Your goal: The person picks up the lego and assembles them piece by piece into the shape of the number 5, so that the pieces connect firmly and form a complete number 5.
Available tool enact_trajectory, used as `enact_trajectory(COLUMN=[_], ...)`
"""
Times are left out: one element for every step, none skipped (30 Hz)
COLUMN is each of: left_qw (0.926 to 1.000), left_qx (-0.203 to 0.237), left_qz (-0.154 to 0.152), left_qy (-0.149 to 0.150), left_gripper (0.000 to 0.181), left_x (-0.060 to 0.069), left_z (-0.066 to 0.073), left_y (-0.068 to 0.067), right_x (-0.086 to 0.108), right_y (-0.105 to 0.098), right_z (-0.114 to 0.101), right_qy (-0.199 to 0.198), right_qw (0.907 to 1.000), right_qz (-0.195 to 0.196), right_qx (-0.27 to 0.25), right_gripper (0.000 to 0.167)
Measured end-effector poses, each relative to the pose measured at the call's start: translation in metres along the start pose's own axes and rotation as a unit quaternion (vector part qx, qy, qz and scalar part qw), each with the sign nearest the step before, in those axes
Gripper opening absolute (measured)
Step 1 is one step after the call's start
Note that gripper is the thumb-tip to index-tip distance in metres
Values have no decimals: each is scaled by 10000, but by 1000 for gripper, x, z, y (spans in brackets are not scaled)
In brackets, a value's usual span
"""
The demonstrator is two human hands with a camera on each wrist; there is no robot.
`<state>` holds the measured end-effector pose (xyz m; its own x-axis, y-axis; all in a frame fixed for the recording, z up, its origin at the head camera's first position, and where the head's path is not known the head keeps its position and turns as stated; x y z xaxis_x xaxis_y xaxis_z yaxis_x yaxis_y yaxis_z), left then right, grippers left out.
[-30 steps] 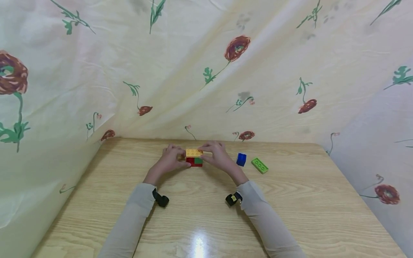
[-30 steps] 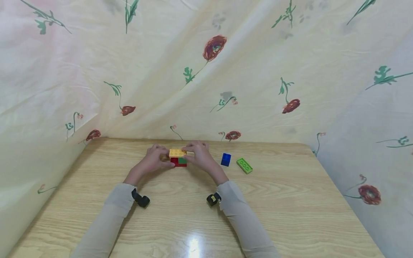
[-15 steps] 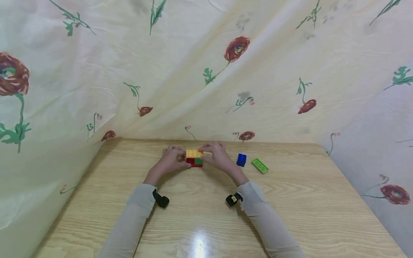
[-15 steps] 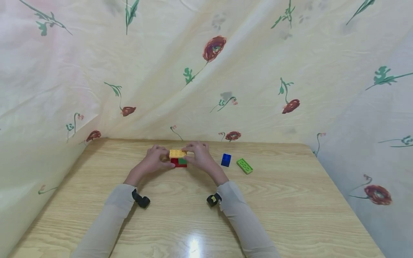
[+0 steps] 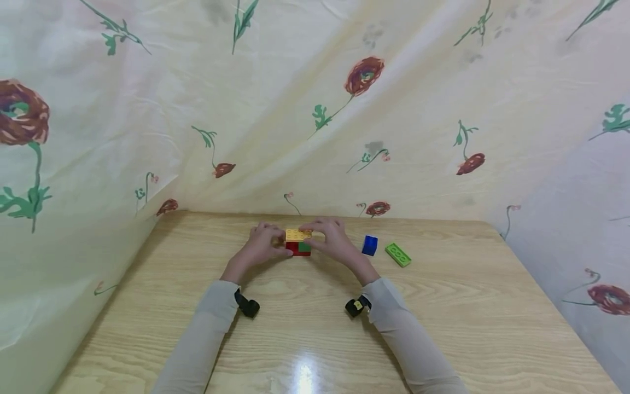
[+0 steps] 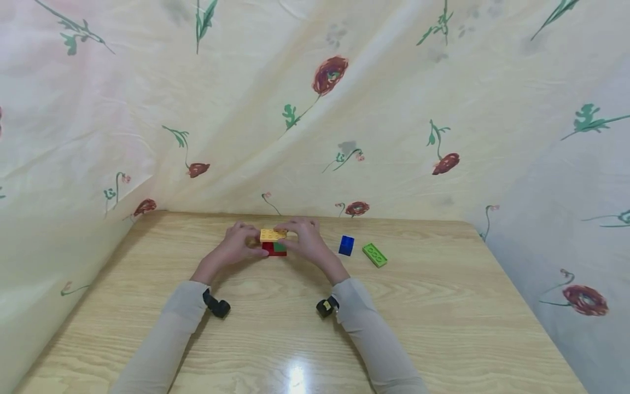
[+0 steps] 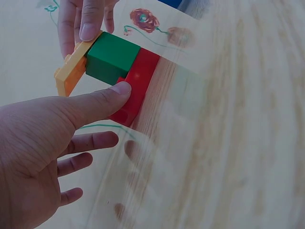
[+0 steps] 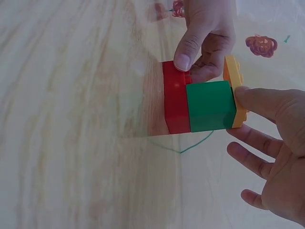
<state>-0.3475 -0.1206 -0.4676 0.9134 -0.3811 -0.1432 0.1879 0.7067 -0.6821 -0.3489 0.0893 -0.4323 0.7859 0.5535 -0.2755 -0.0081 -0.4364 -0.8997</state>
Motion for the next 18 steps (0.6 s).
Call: enact_trajectory(left_qw=[10000,10000,10000,10000,10000,10000,10000,10000,10000,10000,10000,10000,10000,10000,10000,10000,10000,10000], left_qx=[15,22,26,32,44,45,47,38,32,37,37,39,37,28,23,26,23,24], left_qz=[0,-1,-6,-12,-18,-20,-24,-25,-23,-19,-15,-12,-6,-3,0,-3,-3,-2], left_qy=[0,-4,-3,-10,-29,-34,-44,-40,-34,-35,-33,-32,-26,-22,-23,-27,-30,-31], left_gripper=[25,25,25,25,26,26,26,26,26,26,26,26,26,25,25,25,25,24], left_x=[0,0,0,0,0,0,0,0,0,0,0,0,0,1,1,1,0,0], left_z=[0,0,0,0,0,0,0,1,1,1,2,2,2,2,2,2,1,1], left_y=[0,0,0,0,1,1,1,0,0,0,0,0,0,0,0,0,1,1], right_x=[0,0,0,0,0,0,0,1,1,1,1,1,1,0,0,0,0,0], right_y=[0,0,0,0,0,0,0,0,0,0,0,0,1,1,1,1,2,2], right_z=[0,0,0,-1,-1,-1,-1,-1,-1,-1,-1,-1,-1,-1,0,0,0,0], right_qy=[-1,-3,-2,-1,-2,-5,-9,-5,-2,3,11,22,40,57,69,84,88,95], right_qw=[10000,10000,10000,10000,10000,10000,10000,10000,10000,10000,10000,10000,10000,10000,10000,10000,9999,9999], right_qz=[0,-3,-3,0,6,9,14,17,20,20,14,5,-6,-21,-35,-45,-46,-46], right_qx=[-2,-1,2,8,24,33,43,41,36,34,27,16,16,10,14,25,30,30], right_gripper=[31,31,30,30,30,30,30,30,30,30,30,30,31,31,31,31,32,32])
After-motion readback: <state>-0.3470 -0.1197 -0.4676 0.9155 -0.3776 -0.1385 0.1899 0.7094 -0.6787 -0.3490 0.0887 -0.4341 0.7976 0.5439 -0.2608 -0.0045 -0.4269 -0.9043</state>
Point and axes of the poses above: each hand's wrist, its own x-axis away from the middle knuckle, its own y-axis out of the palm, z = x × y, the point moved 3 cm from there along -x, towards the middle knuckle, and after that the axes turned 13 degrees about x, right-handed, at the moved point
